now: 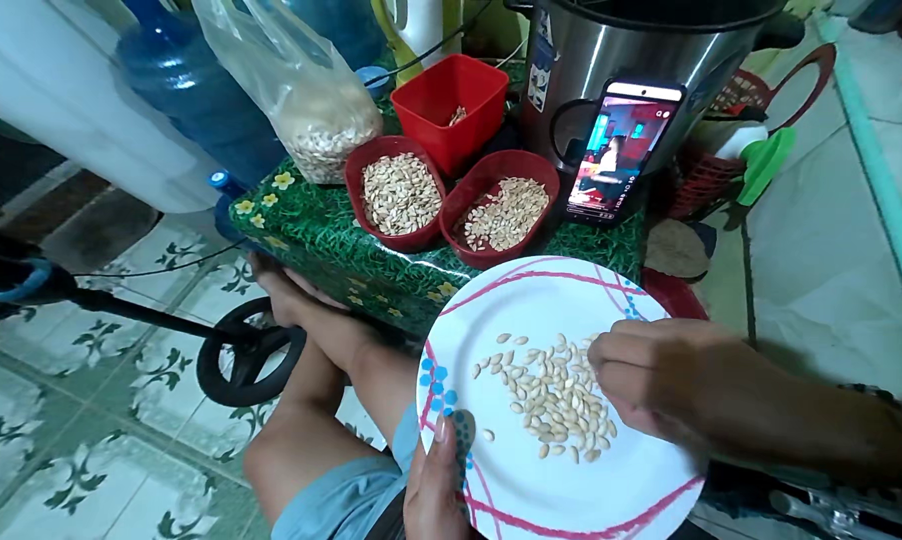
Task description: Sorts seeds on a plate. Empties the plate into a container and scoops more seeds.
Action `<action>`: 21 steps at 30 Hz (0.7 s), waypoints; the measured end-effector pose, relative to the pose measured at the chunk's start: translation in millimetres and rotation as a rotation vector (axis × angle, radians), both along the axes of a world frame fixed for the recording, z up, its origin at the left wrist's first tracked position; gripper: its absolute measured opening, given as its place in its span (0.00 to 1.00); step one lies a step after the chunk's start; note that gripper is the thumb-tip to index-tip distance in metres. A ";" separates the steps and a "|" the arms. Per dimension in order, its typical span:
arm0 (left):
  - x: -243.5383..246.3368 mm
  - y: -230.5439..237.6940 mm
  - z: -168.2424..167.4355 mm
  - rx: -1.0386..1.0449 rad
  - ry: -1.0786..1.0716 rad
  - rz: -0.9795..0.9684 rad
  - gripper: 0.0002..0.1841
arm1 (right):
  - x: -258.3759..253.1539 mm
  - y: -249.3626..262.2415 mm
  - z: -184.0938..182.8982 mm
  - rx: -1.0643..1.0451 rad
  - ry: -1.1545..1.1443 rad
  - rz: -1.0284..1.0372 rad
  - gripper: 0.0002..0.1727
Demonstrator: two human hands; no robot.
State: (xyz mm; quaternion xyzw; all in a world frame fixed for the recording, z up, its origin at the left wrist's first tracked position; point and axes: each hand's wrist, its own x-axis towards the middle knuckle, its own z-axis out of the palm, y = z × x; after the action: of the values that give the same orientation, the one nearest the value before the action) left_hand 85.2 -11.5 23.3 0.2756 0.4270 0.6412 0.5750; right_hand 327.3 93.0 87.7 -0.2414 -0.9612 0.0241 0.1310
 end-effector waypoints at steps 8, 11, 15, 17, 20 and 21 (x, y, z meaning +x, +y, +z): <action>-6.5 3.6 -3.3 0.008 -0.004 0.001 0.18 | 12.3 15.5 -7.5 -0.226 0.271 -0.035 0.10; -9.2 5.0 -2.2 -0.015 -0.022 0.017 0.18 | 11.4 15.1 -2.1 -0.283 0.310 -0.159 0.08; -16.1 2.2 -0.5 -0.069 -0.026 0.021 0.19 | 11.4 16.5 9.4 -0.346 0.251 -0.312 0.12; -19.0 0.9 -1.0 -0.077 -0.039 0.018 0.19 | 7.2 18.5 15.0 -0.372 0.187 -0.343 0.12; -21.5 -0.9 -1.6 -0.086 -0.061 0.014 0.19 | -12.7 24.2 30.2 -0.331 0.120 -0.345 0.09; -22.6 -1.6 -2.0 -0.084 -0.066 0.011 0.20 | -21.2 29.5 35.3 -0.256 0.118 -0.312 0.09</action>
State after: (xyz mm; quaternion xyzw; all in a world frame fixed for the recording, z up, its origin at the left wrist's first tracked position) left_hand 62.6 -13.1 21.3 0.2274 0.4361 0.6346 0.5961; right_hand 306.1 122.5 123.1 -0.4004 -0.8918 0.1397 0.1576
